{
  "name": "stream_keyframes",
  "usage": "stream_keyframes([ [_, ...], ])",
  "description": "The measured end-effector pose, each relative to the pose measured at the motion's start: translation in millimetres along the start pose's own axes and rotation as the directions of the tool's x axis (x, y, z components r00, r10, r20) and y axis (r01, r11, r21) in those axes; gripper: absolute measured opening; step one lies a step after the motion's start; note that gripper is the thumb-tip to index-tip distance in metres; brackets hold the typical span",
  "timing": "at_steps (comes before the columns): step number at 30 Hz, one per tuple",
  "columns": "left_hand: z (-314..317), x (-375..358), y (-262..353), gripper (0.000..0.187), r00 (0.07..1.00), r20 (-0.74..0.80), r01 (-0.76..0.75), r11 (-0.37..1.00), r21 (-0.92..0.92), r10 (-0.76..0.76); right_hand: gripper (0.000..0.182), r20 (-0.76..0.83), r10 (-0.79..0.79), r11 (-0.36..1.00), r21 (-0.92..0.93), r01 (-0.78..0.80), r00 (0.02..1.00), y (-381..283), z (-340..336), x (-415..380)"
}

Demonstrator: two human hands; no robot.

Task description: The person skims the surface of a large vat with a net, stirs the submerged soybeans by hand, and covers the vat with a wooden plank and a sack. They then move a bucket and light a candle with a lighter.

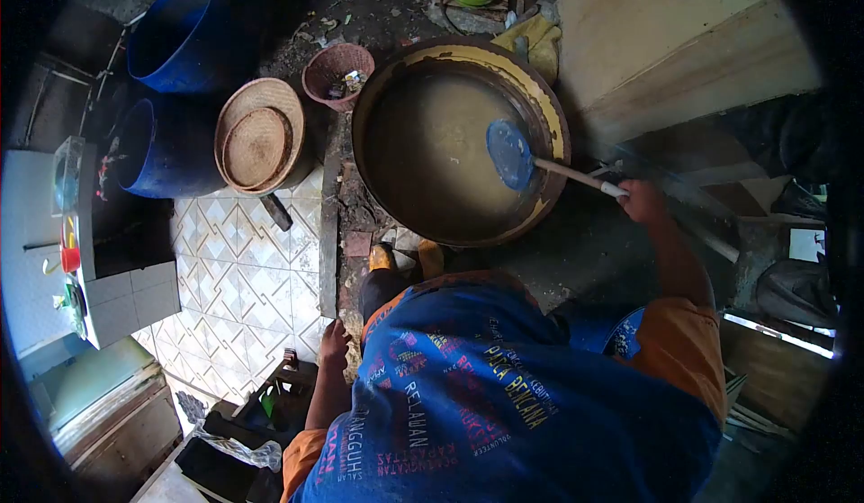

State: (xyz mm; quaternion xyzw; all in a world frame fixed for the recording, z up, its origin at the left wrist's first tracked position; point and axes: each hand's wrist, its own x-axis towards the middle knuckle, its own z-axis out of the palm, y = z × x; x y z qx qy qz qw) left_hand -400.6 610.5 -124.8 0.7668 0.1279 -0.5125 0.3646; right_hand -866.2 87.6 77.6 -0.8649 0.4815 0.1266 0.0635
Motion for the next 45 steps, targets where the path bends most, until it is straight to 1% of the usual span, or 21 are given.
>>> stream_keyframes([
  [4,0,1,-6,0.049,1.000,-0.021,0.012,1.000,-0.022,-0.013,0.027,0.043,-0.068,0.990,0.123,0.062,0.997,-16,1,-4],
  [6,-1,4,-13,0.048,0.999,-0.033,0.008,1.000,-0.029,-0.009,0.025,0.169,0.018,0.967,0.247,-0.059,0.986,-31,2,-7],
  [7,-3,9,-19,0.048,0.999,-0.036,0.008,0.999,-0.032,-0.009,0.025,0.168,0.014,0.968,0.247,-0.056,0.986,-35,4,-7],
  [9,-8,16,-27,0.051,0.998,0.048,0.051,0.998,-0.023,-0.050,0.025,0.197,-0.111,0.961,0.273,0.054,0.974,-40,14,-7],
  [11,-8,16,-31,0.049,0.997,0.052,0.056,0.997,-0.045,-0.054,0.026,0.145,-0.131,0.953,0.292,0.085,0.981,-45,31,-11],
  [14,-2,3,-23,0.043,0.999,-0.037,0.033,0.999,-0.039,-0.035,0.027,0.275,-0.041,0.909,0.410,-0.079,0.961,-70,36,-13],
  [17,-8,-3,-14,0.052,0.996,0.057,0.068,0.997,0.025,-0.070,0.025,0.288,-0.043,0.888,0.450,-0.095,0.957,-91,57,-12],
  [18,-9,-1,-17,0.053,0.996,0.068,0.062,0.998,0.005,-0.063,0.024,0.191,-0.099,0.884,0.468,-0.002,0.977,-88,83,-11],
  [21,-5,-10,-6,0.053,0.995,0.045,0.085,0.996,0.012,-0.085,0.023,0.268,-0.069,0.820,0.564,-0.099,0.961,-123,86,-6],
  [23,-8,0,-15,0.053,0.997,0.028,0.068,0.998,-0.003,-0.068,0.021,0.227,-0.089,0.809,0.584,-0.063,0.970,-135,119,3],
  [26,-6,1,-14,0.052,0.999,-0.032,0.024,1.000,-0.001,-0.024,0.022,0.204,-0.061,0.696,0.711,-0.104,0.977,-159,150,16],
  [28,-8,4,-17,0.052,0.999,-0.029,0.019,1.000,-0.018,-0.020,0.027,0.340,0.073,0.499,0.802,-0.329,0.938,-191,147,24],
  [29,-9,7,-20,0.053,0.999,-0.025,0.023,0.999,-0.036,-0.024,0.027,0.337,0.077,0.496,0.804,-0.329,0.938,-200,143,25],
  [32,-14,13,-24,0.053,1.000,-0.012,-0.007,1.000,0.020,0.007,0.032,0.446,0.144,0.312,0.827,-0.468,0.884,-214,135,24],
  [36,-12,9,-11,0.047,1.000,0.021,-0.023,0.997,0.080,0.022,0.034,0.422,0.155,0.212,0.869,-0.447,0.893,-206,131,3],
  [38,-10,17,-12,0.042,1.000,-0.006,0.000,0.999,0.041,0.001,0.032,0.389,0.123,0.049,0.916,-0.397,0.913,-194,143,-13],
  [39,-10,19,-8,0.042,1.000,0.001,-0.002,0.999,0.048,0.002,0.032,0.389,0.133,0.045,0.916,-0.398,0.912,-188,139,-23],
  [41,-8,17,2,0.042,0.999,0.042,-0.013,0.997,0.081,0.010,0.025,0.482,0.061,-0.085,0.875,-0.477,0.874,-181,118,-49],
  [42,-7,17,5,0.042,0.998,0.063,-0.019,0.995,0.096,0.013,0.025,0.483,0.070,-0.088,0.875,-0.477,0.873,-182,104,-62],
  [44,-5,20,6,0.043,0.997,0.069,-0.030,0.996,0.079,0.025,0.024,0.628,0.140,-0.050,0.777,-0.628,0.766,-187,78,-88],
  [45,-4,20,8,0.043,0.997,0.070,-0.042,0.998,0.055,0.038,0.024,0.628,0.146,-0.054,0.776,-0.628,0.764,-187,74,-99],
])
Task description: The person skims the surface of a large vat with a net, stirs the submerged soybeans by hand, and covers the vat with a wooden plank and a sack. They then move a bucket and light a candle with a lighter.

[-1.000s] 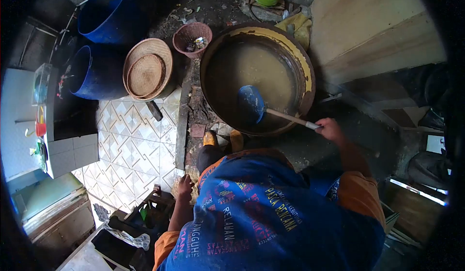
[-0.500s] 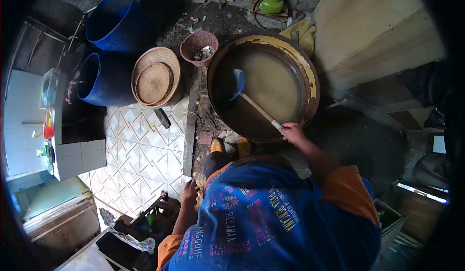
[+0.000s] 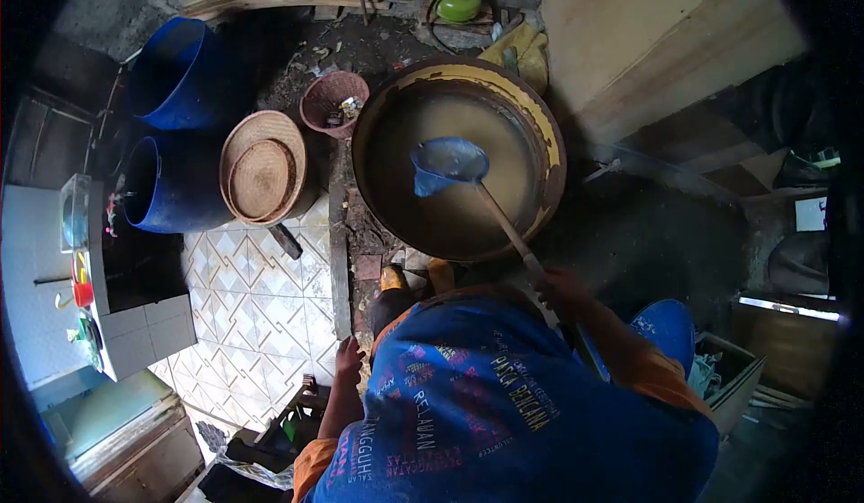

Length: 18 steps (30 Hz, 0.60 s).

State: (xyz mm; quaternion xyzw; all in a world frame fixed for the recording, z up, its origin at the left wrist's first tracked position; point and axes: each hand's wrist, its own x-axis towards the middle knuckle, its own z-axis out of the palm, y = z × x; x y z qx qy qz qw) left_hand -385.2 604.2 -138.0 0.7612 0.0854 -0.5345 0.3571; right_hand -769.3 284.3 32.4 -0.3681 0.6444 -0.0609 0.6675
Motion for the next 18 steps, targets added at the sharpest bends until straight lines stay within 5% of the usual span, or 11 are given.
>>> stream_keyframes([
  [2,3,-1,6,0.043,1.000,-0.012,0.026,1.000,-0.014,-0.026,0.025,-0.018,0.156,0.980,0.127,-0.152,0.988,8,-4,-15],
  [12,-1,12,8,0.043,1.000,0.018,-0.013,0.999,-0.035,0.013,0.019,0.117,0.223,0.860,0.443,-0.252,0.968,66,-24,38],
  [14,-4,14,4,0.043,0.999,0.025,-0.032,0.998,-0.053,0.033,0.018,0.065,0.021,0.971,0.238,-0.036,0.998,51,-23,44],
  [18,-1,-4,13,0.042,1.000,-0.004,-0.014,0.999,-0.037,0.014,0.018,-0.011,-0.172,0.977,-0.133,0.169,0.985,45,-34,98],
])
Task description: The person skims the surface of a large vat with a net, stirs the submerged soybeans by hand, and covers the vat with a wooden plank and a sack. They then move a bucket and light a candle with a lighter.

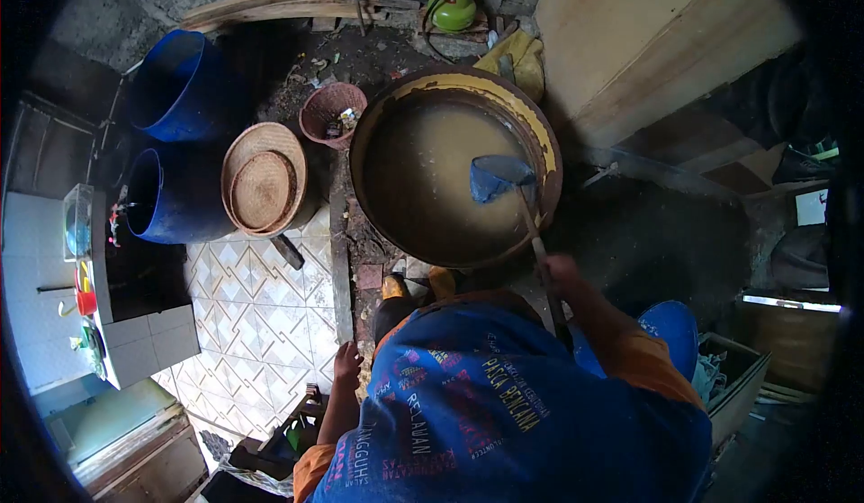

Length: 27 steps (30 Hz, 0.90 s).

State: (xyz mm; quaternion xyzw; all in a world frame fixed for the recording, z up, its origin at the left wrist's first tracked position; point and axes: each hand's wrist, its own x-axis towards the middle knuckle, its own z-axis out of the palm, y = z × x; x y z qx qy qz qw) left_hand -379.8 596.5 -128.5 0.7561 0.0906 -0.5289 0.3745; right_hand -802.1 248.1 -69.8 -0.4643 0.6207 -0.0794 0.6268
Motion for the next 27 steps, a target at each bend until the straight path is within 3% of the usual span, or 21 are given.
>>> stream_keyframes([
  [2,0,-8,2,0.042,1.000,-0.024,0.021,0.999,0.044,-0.020,0.017,-0.007,-0.232,0.945,-0.237,0.224,0.973,63,-20,79],
  [3,-1,-8,-3,0.041,0.999,-0.039,0.025,0.999,0.032,-0.023,0.017,-0.001,-0.235,0.944,-0.240,0.228,0.972,41,-13,74],
  [4,-1,-9,-7,0.040,0.998,-0.054,0.028,0.999,0.020,-0.027,0.016,-0.139,-0.059,0.998,-0.008,0.058,0.989,-5,4,53],
  [5,-1,-10,-9,0.040,0.998,-0.057,0.028,1.000,0.014,-0.027,0.016,-0.229,0.147,0.966,0.243,-0.089,0.962,-37,13,43],
  [8,-5,-14,-21,0.050,0.998,-0.062,-0.017,0.993,0.116,0.024,0.012,-0.162,0.210,0.953,0.252,-0.166,0.964,-45,12,74],
  [10,-7,-19,-31,0.036,0.982,-0.042,-0.167,0.948,0.270,0.185,0.011,-0.182,0.212,0.959,0.228,-0.168,0.960,-76,27,71],
  [11,-7,-19,-27,0.044,0.999,-0.021,0.049,0.997,0.056,-0.048,0.011,-0.207,0.216,0.962,0.212,-0.171,0.954,-89,34,72],
  [12,-8,-19,-33,0.044,0.998,-0.027,0.049,0.998,0.046,-0.048,0.011,-0.201,0.211,0.964,0.204,-0.169,0.957,-93,37,80],
  [14,-14,-14,-52,0.043,0.980,0.063,-0.200,0.912,0.358,0.190,0.010,-0.234,0.143,0.986,0.118,-0.118,0.962,-96,45,98],
  [16,-7,-23,-51,0.043,0.985,0.038,-0.171,0.928,0.331,0.168,0.009,-0.221,0.108,0.992,0.090,-0.090,0.969,-100,54,112],
  [18,-1,-41,-43,0.030,0.983,-0.028,-0.168,0.947,0.273,0.183,0.009,-0.209,0.074,0.996,0.064,-0.062,0.975,-106,64,118],
  [21,-5,-26,-64,0.042,0.987,-0.016,-0.156,0.967,0.200,0.163,0.012,-0.215,-0.013,1.000,-0.015,0.010,0.977,-115,83,121],
  [24,-8,-23,-67,0.041,0.987,0.007,-0.158,0.950,0.269,0.162,0.013,-0.172,-0.078,0.993,-0.104,0.061,0.982,-118,98,118],
  [27,-6,-18,-69,0.041,0.988,-0.013,-0.145,0.964,0.224,0.152,0.012,-0.102,-0.052,0.997,-0.060,0.046,0.993,-123,100,102],
])
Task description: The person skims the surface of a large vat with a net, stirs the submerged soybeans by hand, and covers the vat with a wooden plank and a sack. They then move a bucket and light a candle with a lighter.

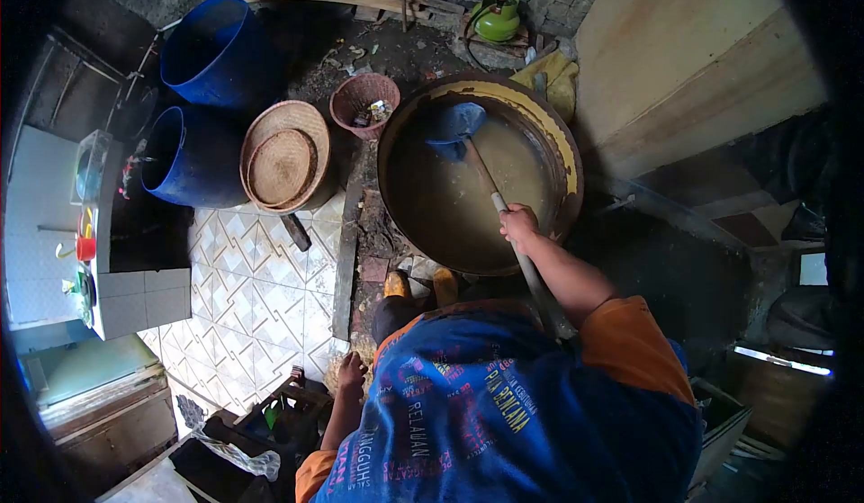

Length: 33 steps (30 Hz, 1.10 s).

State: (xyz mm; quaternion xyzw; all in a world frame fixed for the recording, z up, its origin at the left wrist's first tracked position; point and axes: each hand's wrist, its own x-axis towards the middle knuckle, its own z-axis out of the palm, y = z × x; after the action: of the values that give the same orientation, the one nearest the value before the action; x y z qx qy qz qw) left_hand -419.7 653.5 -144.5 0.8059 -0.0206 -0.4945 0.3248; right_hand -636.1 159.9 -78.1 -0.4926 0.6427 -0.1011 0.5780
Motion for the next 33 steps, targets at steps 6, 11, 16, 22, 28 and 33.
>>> stream_keyframes([
  [6,-1,7,6,0.038,0.998,-0.004,0.069,0.992,-0.105,-0.070,0.016,0.087,-0.007,0.991,0.131,-0.005,0.996,5,-34,-70],
  [11,-4,23,2,0.034,0.994,0.074,-0.084,0.995,0.059,0.080,0.020,0.149,0.006,0.981,0.190,-0.035,0.989,40,-74,-122],
  [16,-1,11,52,0.028,1.000,0.018,0.001,0.992,0.130,-0.003,0.020,0.269,0.221,0.894,0.328,-0.305,0.937,54,-91,-173],
  [22,-6,25,60,0.039,0.987,0.036,0.160,0.968,-0.192,-0.156,0.019,0.326,0.294,0.821,0.395,-0.412,0.898,103,-96,-170],
  [28,-10,22,66,0.040,0.987,0.057,0.161,0.964,-0.213,-0.152,0.023,0.209,0.313,0.822,0.429,-0.374,0.927,112,-96,-157],
  [33,-18,37,26,0.042,0.975,0.152,-0.175,0.980,0.095,0.159,0.021,0.242,0.296,0.740,0.554,-0.382,0.924,105,-99,-136],
])
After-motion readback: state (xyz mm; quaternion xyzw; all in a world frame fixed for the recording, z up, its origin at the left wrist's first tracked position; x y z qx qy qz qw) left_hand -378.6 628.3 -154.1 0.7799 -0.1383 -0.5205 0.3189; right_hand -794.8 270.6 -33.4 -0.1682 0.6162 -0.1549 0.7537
